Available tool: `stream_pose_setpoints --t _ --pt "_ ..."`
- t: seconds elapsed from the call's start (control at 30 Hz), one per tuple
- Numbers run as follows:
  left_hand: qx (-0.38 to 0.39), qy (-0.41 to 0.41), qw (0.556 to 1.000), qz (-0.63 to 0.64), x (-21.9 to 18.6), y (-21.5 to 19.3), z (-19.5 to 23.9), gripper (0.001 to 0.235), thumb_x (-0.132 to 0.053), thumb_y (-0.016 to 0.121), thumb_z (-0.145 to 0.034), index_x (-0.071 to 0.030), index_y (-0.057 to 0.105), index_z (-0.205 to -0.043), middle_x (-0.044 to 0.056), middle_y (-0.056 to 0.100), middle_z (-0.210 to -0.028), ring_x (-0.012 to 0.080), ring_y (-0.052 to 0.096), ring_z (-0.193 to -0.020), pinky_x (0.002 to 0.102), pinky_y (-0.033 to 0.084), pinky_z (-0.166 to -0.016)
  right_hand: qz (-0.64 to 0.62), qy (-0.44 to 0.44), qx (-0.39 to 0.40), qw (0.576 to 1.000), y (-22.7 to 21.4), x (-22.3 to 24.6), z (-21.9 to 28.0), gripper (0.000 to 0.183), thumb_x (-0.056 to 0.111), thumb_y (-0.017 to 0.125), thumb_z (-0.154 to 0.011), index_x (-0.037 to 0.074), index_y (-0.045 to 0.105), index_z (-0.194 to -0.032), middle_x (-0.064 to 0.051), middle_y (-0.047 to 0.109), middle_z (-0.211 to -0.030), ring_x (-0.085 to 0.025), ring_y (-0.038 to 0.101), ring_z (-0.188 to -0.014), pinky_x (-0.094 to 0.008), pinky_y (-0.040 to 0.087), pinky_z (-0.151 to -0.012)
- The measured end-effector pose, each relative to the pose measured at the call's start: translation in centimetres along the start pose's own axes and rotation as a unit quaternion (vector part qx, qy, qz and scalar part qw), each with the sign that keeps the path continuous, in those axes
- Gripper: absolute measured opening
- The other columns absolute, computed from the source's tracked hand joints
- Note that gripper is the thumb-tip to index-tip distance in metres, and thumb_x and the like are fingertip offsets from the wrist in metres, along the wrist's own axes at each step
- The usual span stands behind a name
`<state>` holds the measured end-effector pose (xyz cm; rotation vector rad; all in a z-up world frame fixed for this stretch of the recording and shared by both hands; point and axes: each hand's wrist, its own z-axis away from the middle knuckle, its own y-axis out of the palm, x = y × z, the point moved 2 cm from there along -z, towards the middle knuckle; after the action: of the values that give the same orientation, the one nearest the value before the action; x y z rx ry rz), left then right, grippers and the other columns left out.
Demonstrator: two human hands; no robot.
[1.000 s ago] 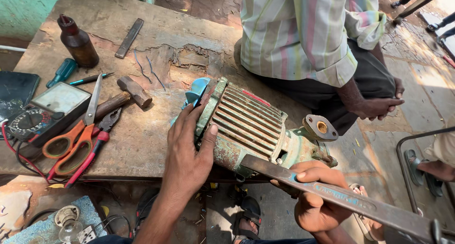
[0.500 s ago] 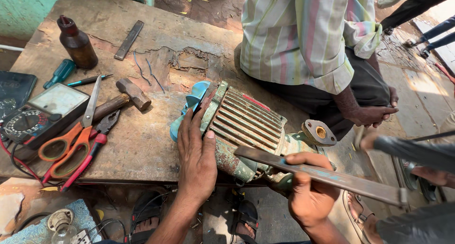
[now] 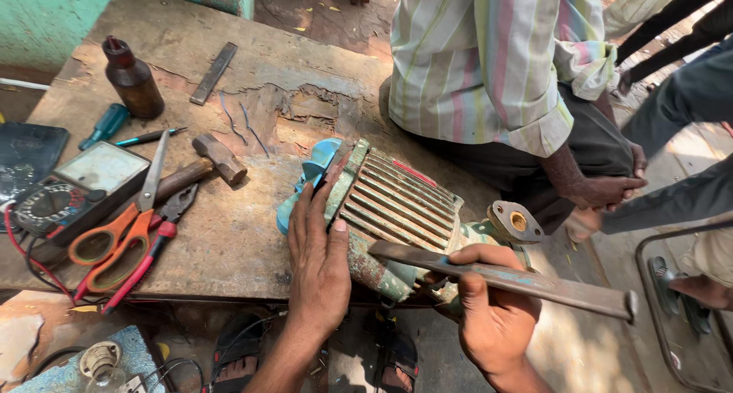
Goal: The person uses a metal file to scrape and clean the surface of a green electric motor placed on a wooden workbench. The person holds the motor with one hand and files the casing with the other, rotating the motor to access different areas.
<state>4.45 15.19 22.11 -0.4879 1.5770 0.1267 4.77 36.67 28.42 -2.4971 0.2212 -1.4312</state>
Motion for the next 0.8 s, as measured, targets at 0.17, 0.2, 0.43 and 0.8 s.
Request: stream_pose_setpoints --t 0.17,0.2,0.43,0.8 --pt "-0.008 -0.004 1.000 0.015 -0.4 -0.4 0.2 0.059 -0.041 0.031 -0.106 -0.017 0.033 -0.159 0.019 0.019 -0.169 0.0392 0.009 -0.157 0.056 0.007 -0.123 0.031 -0.019 -0.014 0.999 0.4 -0.3 0.1 0.036 0.029 0.064 -0.107 -0.007 0.063 -0.113 -0.015 0.069 -0.098 -0.016 0.063 -0.084 -0.025 0.052 -0.081" --pt "-0.021 0.000 1.000 0.018 -0.6 -0.4 0.2 0.058 -0.041 0.031 -0.106 -0.017 0.035 -0.158 0.018 0.021 -0.168 0.0381 0.012 -0.157 0.055 0.009 -0.124 0.032 0.017 -0.004 0.999 0.5 -0.5 0.2 0.037 0.028 0.065 -0.104 -0.007 0.064 -0.115 -0.016 0.069 -0.095 -0.016 0.059 -0.078 -0.025 0.049 -0.075" --pt "-0.081 -0.016 0.995 0.059 -1.5 -0.3 0.3 0.054 -0.032 0.036 -0.102 -0.013 0.049 -0.152 0.017 0.035 -0.163 0.0350 0.024 -0.155 0.052 0.013 -0.124 -0.083 -0.005 -0.062 0.995 1.8 -0.6 0.0 0.041 0.033 0.070 -0.105 -0.006 0.061 -0.107 -0.019 0.067 -0.092 -0.023 0.071 -0.084 -0.035 0.063 -0.075" --pt "-0.088 -0.040 0.990 0.104 -2.0 -0.9 -0.1 0.059 -0.016 0.048 -0.086 -0.014 0.059 -0.144 0.014 0.043 -0.158 0.0328 0.030 -0.150 0.050 0.018 -0.122 -0.001 0.030 -0.051 0.998 3.1 0.4 -0.3 0.049 0.044 0.069 -0.101 -0.005 0.064 -0.100 -0.018 0.071 -0.091 -0.020 0.075 -0.076 -0.032 0.065 -0.071"
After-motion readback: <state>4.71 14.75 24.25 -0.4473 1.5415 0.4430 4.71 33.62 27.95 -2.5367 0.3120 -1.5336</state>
